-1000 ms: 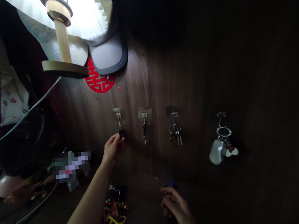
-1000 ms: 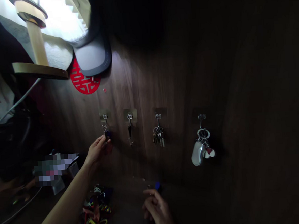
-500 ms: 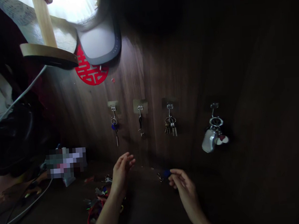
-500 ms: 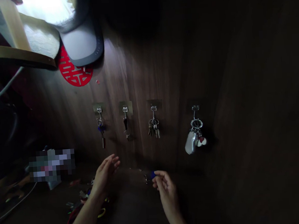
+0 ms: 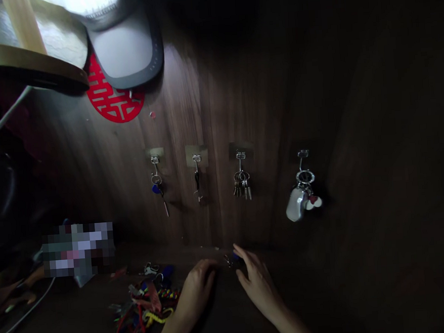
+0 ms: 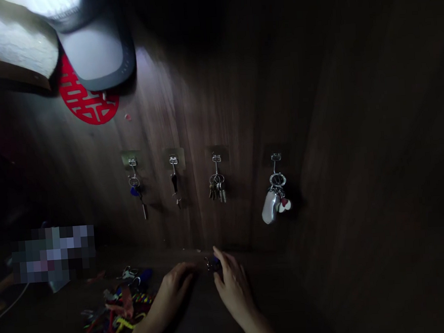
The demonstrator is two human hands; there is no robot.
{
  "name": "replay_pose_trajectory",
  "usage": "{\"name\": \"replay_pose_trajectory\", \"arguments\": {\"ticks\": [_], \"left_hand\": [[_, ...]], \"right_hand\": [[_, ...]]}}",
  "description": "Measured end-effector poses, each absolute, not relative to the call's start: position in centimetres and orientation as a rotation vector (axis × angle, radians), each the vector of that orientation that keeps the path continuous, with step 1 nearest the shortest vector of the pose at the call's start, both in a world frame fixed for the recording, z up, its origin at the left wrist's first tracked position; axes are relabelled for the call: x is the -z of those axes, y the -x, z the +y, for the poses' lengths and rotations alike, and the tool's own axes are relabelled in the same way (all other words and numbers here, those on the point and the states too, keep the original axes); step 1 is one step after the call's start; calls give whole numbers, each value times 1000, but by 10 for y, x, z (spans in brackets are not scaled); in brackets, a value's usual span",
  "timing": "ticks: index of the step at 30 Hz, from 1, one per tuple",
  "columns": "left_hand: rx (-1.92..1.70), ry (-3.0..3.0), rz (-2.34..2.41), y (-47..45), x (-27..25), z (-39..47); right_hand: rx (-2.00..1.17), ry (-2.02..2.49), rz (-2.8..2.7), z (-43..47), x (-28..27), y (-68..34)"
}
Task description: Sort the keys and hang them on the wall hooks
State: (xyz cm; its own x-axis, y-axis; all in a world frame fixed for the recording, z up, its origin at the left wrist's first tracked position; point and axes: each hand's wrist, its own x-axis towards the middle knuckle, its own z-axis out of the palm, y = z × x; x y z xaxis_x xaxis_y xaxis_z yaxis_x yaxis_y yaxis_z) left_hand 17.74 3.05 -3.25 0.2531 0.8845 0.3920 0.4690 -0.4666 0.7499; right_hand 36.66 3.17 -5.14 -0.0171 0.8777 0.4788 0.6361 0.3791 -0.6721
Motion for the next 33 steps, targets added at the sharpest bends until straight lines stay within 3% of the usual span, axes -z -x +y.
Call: {"name": "replay_pose_trajectory", "arguments": {"ticks": [12, 18, 27, 33], "left_hand": [[-899, -2351, 1269, -181, 30, 22], [-869, -2364, 1264, -180, 30, 21], [-1188, -1690, 1081, -190, 21, 24], [-1150, -1461, 782, -191, 17, 23]], "right_hand": [[-492, 1204, -1953, 18, 39, -354], [-599, 1132, -1805, 20, 40, -353], [-1215, 968, -1313, 20, 29, -345], [-1525, 826, -1016, 15, 24, -349]]}}
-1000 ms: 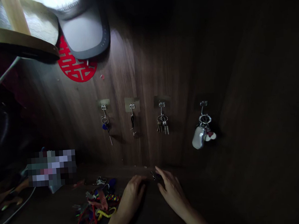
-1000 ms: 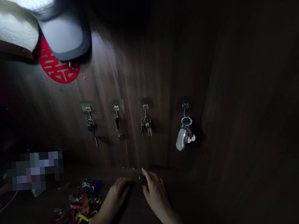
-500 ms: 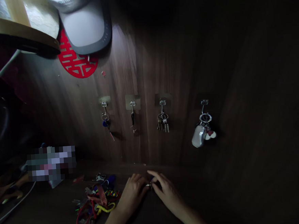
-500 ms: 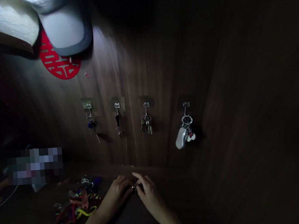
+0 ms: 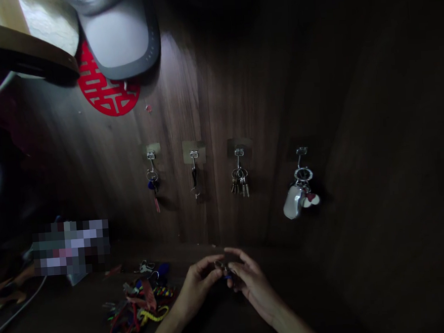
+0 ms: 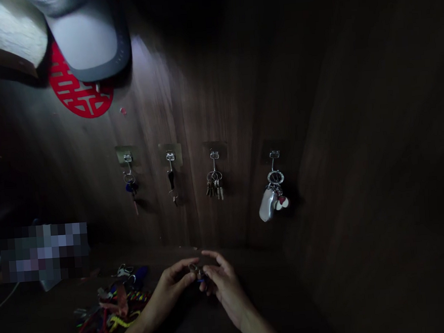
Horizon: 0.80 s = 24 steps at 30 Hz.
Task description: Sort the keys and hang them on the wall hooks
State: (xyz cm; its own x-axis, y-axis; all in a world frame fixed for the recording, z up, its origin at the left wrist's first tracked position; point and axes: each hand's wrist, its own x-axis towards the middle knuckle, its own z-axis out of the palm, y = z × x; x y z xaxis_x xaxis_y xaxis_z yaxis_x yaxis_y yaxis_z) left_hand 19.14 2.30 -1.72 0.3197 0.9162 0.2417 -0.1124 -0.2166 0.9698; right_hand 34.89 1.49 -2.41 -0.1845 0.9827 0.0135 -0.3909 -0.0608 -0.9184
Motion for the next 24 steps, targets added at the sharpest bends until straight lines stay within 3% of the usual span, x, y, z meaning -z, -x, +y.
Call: {"name": "replay_pose_trajectory", "arguments": {"ticks": [8, 19, 24], "left_hand": [[-1259, -1300, 750, -191, 18, 25], [-1470, -746, 758, -180, 15, 40], [-1517, -762, 785, -178, 10, 39]], "right_hand": [[-1597, 887, -1033, 12, 22, -345], [-1460, 930, -1233, 14, 25, -343], [-1414, 919, -1264, 15, 29, -344]]}}
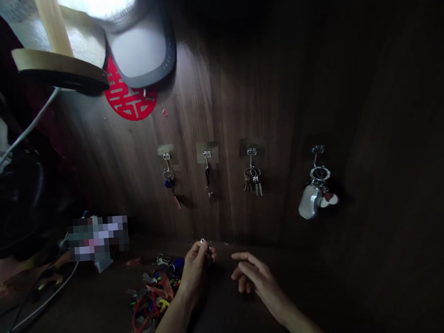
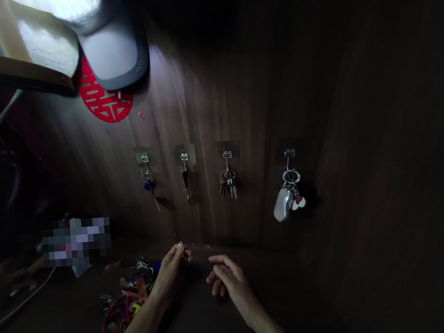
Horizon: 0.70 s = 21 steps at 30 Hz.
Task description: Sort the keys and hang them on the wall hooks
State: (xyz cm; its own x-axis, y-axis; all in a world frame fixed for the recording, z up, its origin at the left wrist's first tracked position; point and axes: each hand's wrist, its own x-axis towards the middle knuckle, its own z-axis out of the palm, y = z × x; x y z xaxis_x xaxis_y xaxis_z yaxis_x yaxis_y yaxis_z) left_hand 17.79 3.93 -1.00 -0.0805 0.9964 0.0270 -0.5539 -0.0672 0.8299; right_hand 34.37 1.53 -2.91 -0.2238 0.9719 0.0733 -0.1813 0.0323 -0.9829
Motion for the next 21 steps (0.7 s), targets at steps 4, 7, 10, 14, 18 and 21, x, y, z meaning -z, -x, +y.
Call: {"name": "replay_pose_trajectory", "arguments": {"ticks": [4, 7, 10, 14, 18, 21], "left_hand": [[-1545, -785, 831, -174, 8, 39], [-1552, -790, 863, -171, 5, 37], [-1534, -785, 863, -167, -1, 34], [-1495, -692, 763, -162, -13, 31], [-1522, -587, 585, -154, -27, 29], [-1555, -620, 591, -148, -38, 29]], "right_hand": [[-1400, 908, -1287, 15, 30, -344], [-1396, 899, -1275, 15, 29, -344], [-1398, 883, -1266, 14, 30, -344], [-1385, 899, -1266, 14, 30, -344], [-1353, 911, -1297, 13, 27, -344], [-1350, 911, -1295, 13, 26, -343]]}}
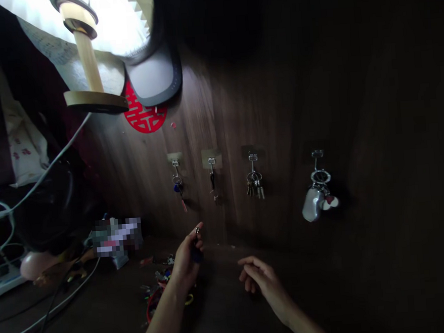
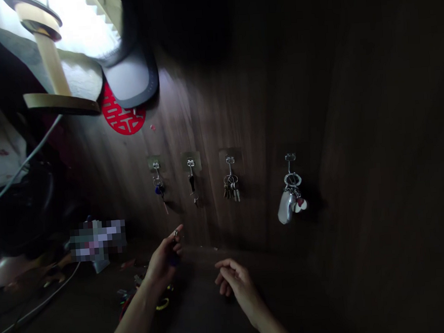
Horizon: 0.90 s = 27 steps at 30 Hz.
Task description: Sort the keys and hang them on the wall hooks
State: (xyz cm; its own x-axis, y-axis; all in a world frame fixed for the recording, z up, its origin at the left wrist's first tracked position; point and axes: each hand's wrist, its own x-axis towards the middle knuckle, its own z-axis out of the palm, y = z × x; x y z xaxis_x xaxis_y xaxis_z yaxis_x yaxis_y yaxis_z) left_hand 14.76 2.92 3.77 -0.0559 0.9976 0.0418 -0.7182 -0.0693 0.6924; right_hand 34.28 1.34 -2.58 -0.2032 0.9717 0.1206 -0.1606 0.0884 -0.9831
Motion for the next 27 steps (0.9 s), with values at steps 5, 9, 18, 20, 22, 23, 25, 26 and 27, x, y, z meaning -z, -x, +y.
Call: {"name": "replay_pose_trajectory", "arguments": {"ticks": [5, 9, 18, 20, 22, 23, 25, 26, 27], "left_hand": [[-1760, -868, 852, -131, -66, 41], [-1979, -1013, 947, -113, -97, 56], [-2166, -1158, 969, -101, -143, 80], [-2184, -1166, 972, -100, -148, 86], [-2192, -1169, 972, -100, -152, 91], [-2194, -1168, 973, -100, -154, 94], [-2196, -1161, 978, -101, -156, 98], [-2198, -1155, 983, -101, -156, 100], [-2199, -1148, 988, -101, -156, 102]], "right_hand": [[-1332, 924, -1332, 16, 30, -342], [-1334, 929, -1355, 20, 36, -342], [-1352, 907, -1358, 26, 44, -341], [-1360, 904, -1347, 26, 44, -340], [-1360, 907, -1346, 26, 44, -339], [-1357, 909, -1348, 26, 43, -339], [-1350, 913, -1350, 26, 42, -339], [-1349, 914, -1351, 26, 42, -339], [-1350, 917, -1351, 26, 41, -339]]}}
